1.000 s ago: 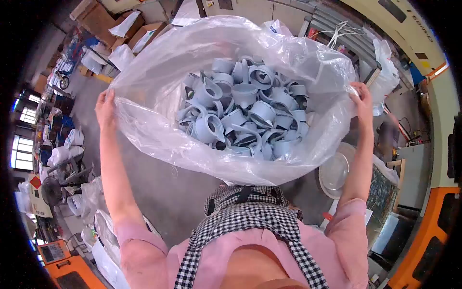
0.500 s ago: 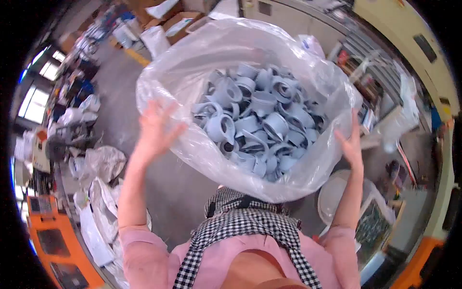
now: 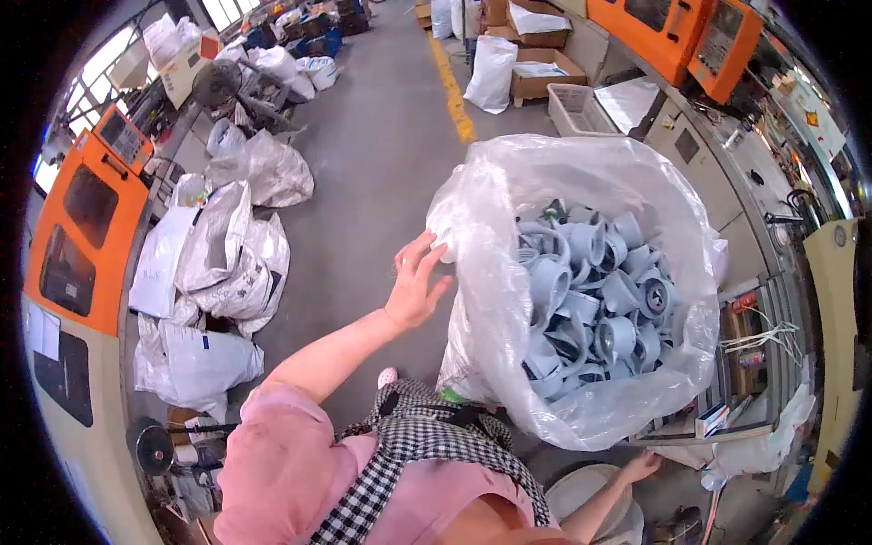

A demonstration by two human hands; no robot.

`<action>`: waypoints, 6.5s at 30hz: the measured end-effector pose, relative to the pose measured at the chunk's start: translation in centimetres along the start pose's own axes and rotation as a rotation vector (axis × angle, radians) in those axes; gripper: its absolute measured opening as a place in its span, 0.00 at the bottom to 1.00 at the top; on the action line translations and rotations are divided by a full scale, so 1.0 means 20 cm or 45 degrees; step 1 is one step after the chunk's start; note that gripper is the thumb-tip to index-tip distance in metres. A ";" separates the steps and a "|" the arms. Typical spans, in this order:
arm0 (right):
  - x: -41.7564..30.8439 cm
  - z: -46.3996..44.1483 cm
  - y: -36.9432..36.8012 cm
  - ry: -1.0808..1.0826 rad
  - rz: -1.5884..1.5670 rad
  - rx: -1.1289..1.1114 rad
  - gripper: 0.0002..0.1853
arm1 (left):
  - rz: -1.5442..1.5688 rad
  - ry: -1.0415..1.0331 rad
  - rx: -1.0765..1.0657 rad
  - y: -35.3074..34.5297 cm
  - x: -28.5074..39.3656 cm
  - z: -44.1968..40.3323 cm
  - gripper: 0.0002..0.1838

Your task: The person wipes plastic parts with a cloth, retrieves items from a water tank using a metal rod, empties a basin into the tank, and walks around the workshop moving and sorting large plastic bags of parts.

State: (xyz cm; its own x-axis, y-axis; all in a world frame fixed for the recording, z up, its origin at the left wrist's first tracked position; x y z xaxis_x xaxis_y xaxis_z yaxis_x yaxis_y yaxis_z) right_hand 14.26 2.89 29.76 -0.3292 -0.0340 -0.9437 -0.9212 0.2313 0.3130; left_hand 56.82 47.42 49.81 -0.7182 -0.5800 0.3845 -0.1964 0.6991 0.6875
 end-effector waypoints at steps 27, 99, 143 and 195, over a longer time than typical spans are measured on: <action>0.28 2.46 -1.28 0.369 1.146 -1.951 0.17 | -0.090 1.424 -0.935 0.92 -1.92 2.29 0.15; -1.66 4.19 -5.14 -0.101 0.214 -2.442 0.31 | 0.464 3.003 -0.136 0.16 -3.04 0.10 0.13; -1.77 6.45 -6.88 0.851 1.100 -2.358 0.31 | 0.044 2.029 -0.710 0.07 -4.56 1.06 0.15; -2.72 7.52 -7.24 -0.479 -0.173 -1.915 0.14 | 0.751 2.418 -0.165 1.37 -7.59 0.68 0.13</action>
State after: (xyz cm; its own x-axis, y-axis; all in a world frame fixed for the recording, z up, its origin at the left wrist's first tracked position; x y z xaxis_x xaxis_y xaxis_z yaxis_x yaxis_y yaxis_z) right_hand 196.71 117.57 19.55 -0.3722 0.3170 -0.8724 -0.3675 -0.9134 -0.1751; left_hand 151.34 160.30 1.77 0.8526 -0.0131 0.5224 -0.1404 0.9572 0.2531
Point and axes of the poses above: each hand's wrist, its own z-axis away from the middle knuckle, its own y-axis out of the back of the hand, x = y × z, the point moved 5 cm from there along -z, towards the middle knuckle, and after that the axes turned 7 degrees about x, right-handed, at the moved point
